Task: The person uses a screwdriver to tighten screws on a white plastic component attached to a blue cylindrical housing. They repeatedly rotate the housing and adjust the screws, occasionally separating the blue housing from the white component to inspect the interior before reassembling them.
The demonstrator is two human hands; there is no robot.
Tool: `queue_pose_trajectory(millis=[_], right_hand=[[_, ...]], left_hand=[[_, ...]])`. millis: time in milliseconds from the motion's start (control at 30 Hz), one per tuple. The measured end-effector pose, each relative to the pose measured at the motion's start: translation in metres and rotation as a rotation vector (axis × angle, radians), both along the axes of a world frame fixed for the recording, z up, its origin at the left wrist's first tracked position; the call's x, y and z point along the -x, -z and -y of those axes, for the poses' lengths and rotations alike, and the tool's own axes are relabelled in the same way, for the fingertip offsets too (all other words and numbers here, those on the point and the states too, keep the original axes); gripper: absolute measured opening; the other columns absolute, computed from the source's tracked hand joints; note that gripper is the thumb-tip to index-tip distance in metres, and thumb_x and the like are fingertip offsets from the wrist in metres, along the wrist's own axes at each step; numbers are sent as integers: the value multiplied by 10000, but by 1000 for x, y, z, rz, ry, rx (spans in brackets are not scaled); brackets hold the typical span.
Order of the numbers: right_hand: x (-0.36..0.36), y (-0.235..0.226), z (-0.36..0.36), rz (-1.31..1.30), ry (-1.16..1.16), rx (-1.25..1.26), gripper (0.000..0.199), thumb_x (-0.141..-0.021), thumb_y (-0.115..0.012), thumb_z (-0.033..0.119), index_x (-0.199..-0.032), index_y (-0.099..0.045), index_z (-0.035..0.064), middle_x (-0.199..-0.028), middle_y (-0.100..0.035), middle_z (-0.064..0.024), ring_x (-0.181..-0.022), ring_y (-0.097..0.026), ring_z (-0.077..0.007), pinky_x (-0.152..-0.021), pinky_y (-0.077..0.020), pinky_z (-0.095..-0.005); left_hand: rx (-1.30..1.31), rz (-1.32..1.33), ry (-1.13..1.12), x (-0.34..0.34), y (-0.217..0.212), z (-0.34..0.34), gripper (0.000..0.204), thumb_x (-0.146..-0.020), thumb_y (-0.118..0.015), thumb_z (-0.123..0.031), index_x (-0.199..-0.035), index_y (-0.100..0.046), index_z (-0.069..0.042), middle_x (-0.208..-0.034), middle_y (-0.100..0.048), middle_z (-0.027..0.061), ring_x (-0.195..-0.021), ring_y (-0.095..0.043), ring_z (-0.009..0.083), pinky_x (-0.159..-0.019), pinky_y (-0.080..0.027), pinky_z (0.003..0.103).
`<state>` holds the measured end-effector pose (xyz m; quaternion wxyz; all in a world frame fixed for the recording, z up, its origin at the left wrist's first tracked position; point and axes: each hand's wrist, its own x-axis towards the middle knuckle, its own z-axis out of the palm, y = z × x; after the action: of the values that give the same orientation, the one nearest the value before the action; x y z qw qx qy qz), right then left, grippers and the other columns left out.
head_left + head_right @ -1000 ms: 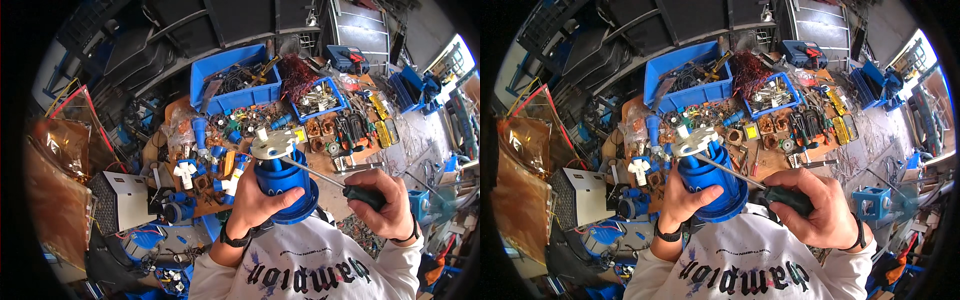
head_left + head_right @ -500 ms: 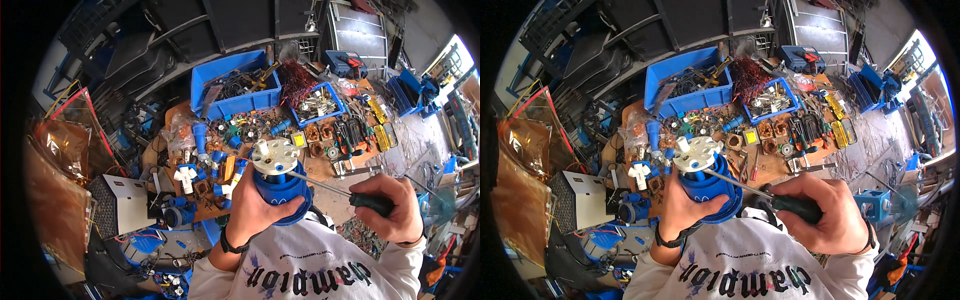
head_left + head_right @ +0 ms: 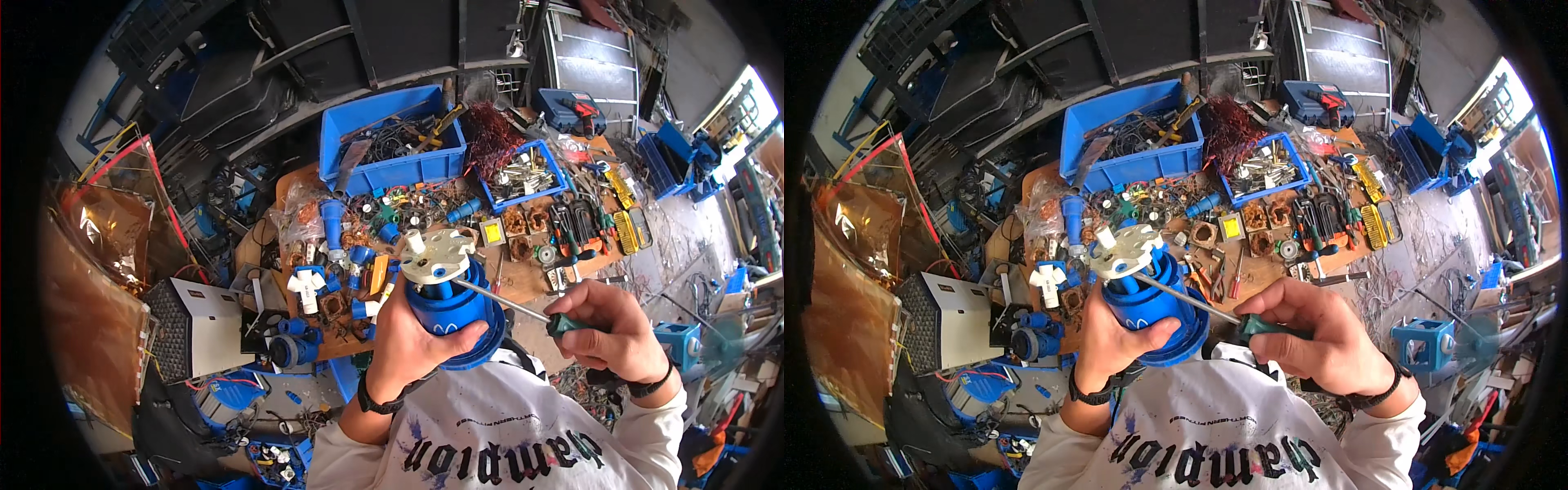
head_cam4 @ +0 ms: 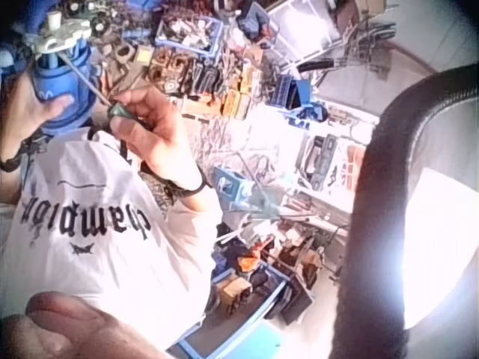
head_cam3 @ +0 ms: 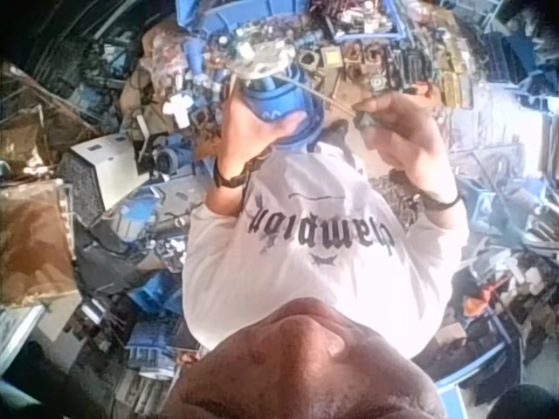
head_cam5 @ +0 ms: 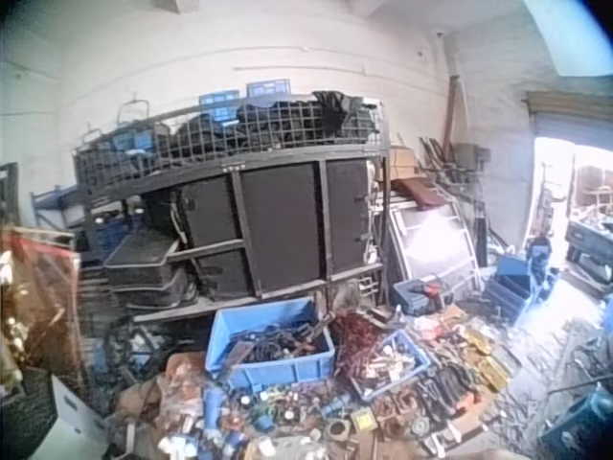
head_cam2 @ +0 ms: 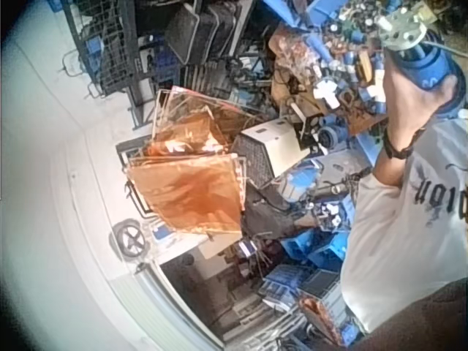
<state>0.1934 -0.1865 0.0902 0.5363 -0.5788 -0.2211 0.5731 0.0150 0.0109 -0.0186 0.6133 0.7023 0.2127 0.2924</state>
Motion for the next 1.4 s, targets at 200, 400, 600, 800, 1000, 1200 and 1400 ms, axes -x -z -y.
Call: queue_pose_trajectory(millis=[200,400,600,800,1000,1200,1400], right_hand=[[-6,15,-5,-218,7,-1,294,-984,-641,73,-1258,-552,13,-791,-627,-60,-547,-461,-36,-420,-279,-197],[2,25,-10,280,7,-148,297,-967,-655,89,-1241,-571,10,-871,-672,-73,-648,-590,-86,-522,-430,-223],[1,-3,-1,811,-50,-76,323,-872,-716,39,-1170,-605,-17,-841,-730,-124,-707,-721,-155,-629,-529,-292],[1,-23,6,1044,-41,-45,306,-840,-717,28,-1128,-620,-11,-832,-714,-169,-712,-733,-290,-635,-538,-328],[-2,-27,2,1012,-61,26,374,-835,-708,18,-1187,-583,0,-821,-678,-137,-701,-712,-291,-639,-525,-345],[-2,-25,-1,1002,-89,40,432,-826,-715,24,-1225,-550,10,-836,-659,-138,-721,-706,-303,-653,-523,-355],[-6,-14,1,998,-77,-24,454,-805,-709,-2,-1227,-543,19,-830,-661,-129,-730,-704,-297,-670,-520,-351]], left_hand=[[4,-35,-7,-1,4,-1,847,-684,-921,-387,-1314,-515,6,-1169,-675,137,-1049,-681,227,-925,-539,373],[302,9,178,-8,-6,1,816,-753,-895,-348,-1350,-477,16,-1205,-654,128,-1083,-660,202,-963,-530,359],[370,0,270,-13,1,4,844,-742,-911,-372,-1357,-466,-3,-1187,-665,109,-1072,-664,192,-954,-535,352],[453,37,253,-15,-8,3,761,-785,-877,-394,-1319,-523,18,-1197,-682,148,-1076,-678,204,-963,-542,367],[758,95,386,-16,-17,-3,778,-846,-787,-471,-1359,-499,37,-1241,-659,174,-1109,-669,227,-979,-539,399],[779,83,441,-8,2,-9,776,-844,-756,-379,-1431,-445,22,-1314,-620,150,-1181,-628,234,-1030,-502,389],[810,124,450,-3,12,-11,926,-721,-898,-339,-1443,-434,10,-1335,-610,140,-1204,-615,240,-1049,-490,395]])
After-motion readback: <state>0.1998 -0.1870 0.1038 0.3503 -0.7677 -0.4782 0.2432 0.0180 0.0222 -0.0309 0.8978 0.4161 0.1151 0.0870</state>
